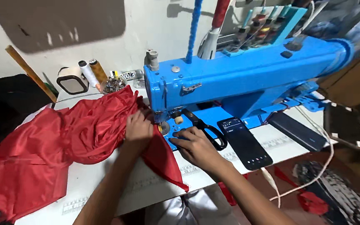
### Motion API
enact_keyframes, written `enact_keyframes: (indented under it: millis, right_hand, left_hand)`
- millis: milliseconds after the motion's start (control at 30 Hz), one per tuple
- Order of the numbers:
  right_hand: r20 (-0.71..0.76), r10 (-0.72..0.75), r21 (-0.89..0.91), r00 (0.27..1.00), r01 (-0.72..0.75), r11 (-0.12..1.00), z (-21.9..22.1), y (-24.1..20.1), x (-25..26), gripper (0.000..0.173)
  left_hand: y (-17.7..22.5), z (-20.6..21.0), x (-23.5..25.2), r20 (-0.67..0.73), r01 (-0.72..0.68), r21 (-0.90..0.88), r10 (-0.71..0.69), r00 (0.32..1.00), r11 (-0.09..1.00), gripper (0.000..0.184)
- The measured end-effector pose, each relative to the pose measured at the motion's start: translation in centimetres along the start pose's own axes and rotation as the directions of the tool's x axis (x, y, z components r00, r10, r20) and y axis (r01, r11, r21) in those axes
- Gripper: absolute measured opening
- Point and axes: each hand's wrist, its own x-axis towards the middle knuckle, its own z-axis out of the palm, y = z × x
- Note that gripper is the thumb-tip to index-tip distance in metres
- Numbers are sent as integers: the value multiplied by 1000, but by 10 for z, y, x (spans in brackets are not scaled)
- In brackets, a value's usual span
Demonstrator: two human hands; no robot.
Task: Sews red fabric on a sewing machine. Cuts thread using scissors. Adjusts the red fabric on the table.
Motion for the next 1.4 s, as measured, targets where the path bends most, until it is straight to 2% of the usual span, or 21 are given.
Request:
enact_keyframes:
  millis: [33,67,133,200,367,467,800,900,967,1067,1133,1233,1267,1333,1400]
  right_hand:
    - [6,-5,-7,1000,5,1000,-1,3,1,31]
    - [14,-10,-9,1000,10,1000,-2,6,2,32]
    - [35,-15,-7,999,15,1000,-5,8,5,34]
    - [51,-28,-2,998,29,1000,-7,7,10,38]
    - [73,-75,26,995,73,997,-1,8,20,43]
    - [50,-64,21,997,63,998,5,10,20,42]
    - [50,-94,8,994,94,996,12,11,16,42]
    - [24,-114,33,993,113,993,-3,4,7,38]
    - [-38,-98,74,994,101,992,-34,2,-4,38]
    - [-217,-6,-25,976,0,1000,-111,32,-20,35]
    - [-344,94,-138,934,-149,979,-172,70,-23,34]
    - [-516,330,-130,790,-453,882,-246,160,-5,52]
    - [-522,403,-120,752,-532,838,-264,191,3,58]
    - [-419,584,-75,696,-667,741,-286,222,18,67]
    - [-242,732,-23,637,-758,652,-288,226,31,57]
  left_hand:
    - [6,-1,-8,0,-15,-21,15,1000,1000,26]
    - [10,-3,-16,65,-2,-50,6,998,999,31]
    - [14,-12,-29,296,74,-54,-55,954,996,46]
    - [12,-16,-36,362,79,-37,-61,930,996,56]
    - [7,-8,-36,279,45,-81,-21,960,996,52]
    - [7,-7,-24,349,95,-53,-71,935,994,52]
    - [5,-6,-20,365,107,-46,-83,927,993,54]
    - [8,-5,-20,324,111,-36,-94,941,993,67]
    - [12,-9,-18,371,141,-13,-126,920,990,73]
    - [12,-12,-16,416,147,12,-138,899,989,75]
    - [10,-12,-16,424,140,13,-133,896,990,75]
    - [11,-17,-13,490,155,24,-147,859,988,77]
    - [11,-18,-13,502,156,26,-148,852,987,78]
    - [10,-18,-15,496,147,10,-132,858,989,80]
    - [9,-17,-17,478,132,-10,-111,871,991,80]
